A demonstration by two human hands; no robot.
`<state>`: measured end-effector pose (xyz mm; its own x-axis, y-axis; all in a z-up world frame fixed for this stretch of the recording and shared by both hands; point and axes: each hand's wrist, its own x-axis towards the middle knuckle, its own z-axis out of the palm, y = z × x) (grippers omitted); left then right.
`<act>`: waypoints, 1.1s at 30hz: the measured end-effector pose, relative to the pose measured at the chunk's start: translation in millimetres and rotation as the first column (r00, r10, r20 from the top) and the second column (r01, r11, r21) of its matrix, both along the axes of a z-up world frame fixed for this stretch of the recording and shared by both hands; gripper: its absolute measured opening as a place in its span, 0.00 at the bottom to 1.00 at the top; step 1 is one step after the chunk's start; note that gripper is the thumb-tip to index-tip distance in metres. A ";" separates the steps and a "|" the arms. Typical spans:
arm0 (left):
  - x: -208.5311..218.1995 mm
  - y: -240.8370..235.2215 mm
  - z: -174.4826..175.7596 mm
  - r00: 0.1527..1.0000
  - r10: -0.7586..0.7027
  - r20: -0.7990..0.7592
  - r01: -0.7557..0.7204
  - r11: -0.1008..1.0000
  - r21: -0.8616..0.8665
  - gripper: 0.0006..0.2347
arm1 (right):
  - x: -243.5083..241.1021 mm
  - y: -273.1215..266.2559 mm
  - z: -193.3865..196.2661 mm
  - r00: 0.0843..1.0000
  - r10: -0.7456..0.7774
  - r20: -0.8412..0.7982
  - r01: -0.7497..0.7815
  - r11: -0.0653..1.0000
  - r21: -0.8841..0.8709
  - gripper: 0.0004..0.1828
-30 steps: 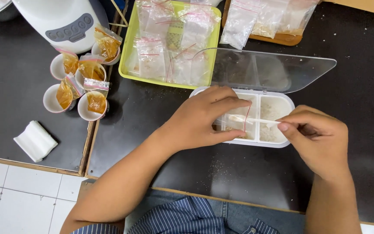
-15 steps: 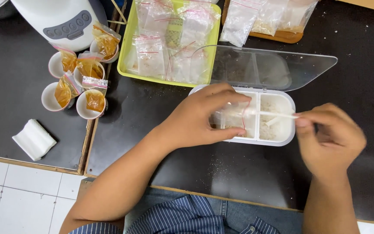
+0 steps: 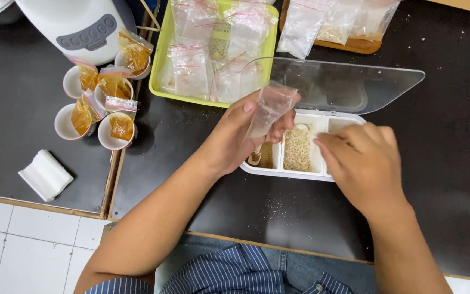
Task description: The person scoops granular spices from a three-compartment container into small clear plastic bags using a small white plastic spoon. They handle each bag one at a time, fill it with a single spice type, and place the filled bag into a yellow tray.
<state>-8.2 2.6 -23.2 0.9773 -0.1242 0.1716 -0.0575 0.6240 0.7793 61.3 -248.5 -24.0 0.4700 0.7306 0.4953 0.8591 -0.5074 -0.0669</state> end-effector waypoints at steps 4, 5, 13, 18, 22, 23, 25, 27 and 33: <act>5.5 0.3 -5.6 0.997 -0.069 -0.037 0.067 0.996 -0.054 0.27 | 2.0 10.0 5.2 0.996 0.040 -0.083 -0.047 0.995 -0.090 0.02; 5.2 -0.4 -7.7 0.996 -0.093 -0.006 0.092 0.992 -0.081 0.25 | 1.1 9.1 6.6 0.992 0.051 -0.114 -0.061 0.994 -0.088 0.02; 4.4 1.0 -5.9 0.995 -0.091 -0.029 0.086 0.984 -0.158 0.27 | -2.6 3.3 7.7 0.997 -0.020 -0.077 0.016 0.999 -0.051 0.09; 4.8 -1.5 -3.7 0.995 -0.103 -0.017 0.098 0.982 -0.163 0.22 | -13.1 14.0 6.8 0.994 -0.094 -0.056 0.090 0.994 -0.061 0.03; 4.9 0.3 -7.5 0.994 -0.090 -0.057 0.082 0.989 -0.127 0.28 | -23.4 15.3 5.6 0.954 -0.173 -0.243 0.168 0.985 -0.042 0.05; 5.9 0.8 -8.9 0.993 -0.095 -0.065 0.087 0.990 -0.114 0.31 | -24.8 14.5 5.5 0.932 -0.210 -0.295 0.208 0.977 -0.038 0.05; 4.7 1.1 -4.7 0.992 -0.088 -0.087 0.077 0.990 -0.119 0.31 | -26.6 15.7 2.7 0.930 -0.216 -0.296 0.220 0.975 -0.019 0.06; 4.6 0.8 -3.9 0.990 -0.087 -0.108 0.073 0.989 -0.127 0.31 | -28.1 17.7 -1.8 0.927 -0.228 -0.297 0.238 0.971 -0.003 0.06; 4.3 -1.5 -4.1 0.990 -0.080 -0.118 0.068 0.992 -0.105 0.31 | -26.1 21.3 -9.3 0.948 -0.143 -0.284 0.167 0.984 0.064 0.09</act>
<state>-3.9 1.2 -27.2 0.9803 -0.1854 0.0675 0.0831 0.6981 0.7111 35.2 -227.2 -33.4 0.7019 0.5982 0.3867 0.7115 -0.6147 -0.3406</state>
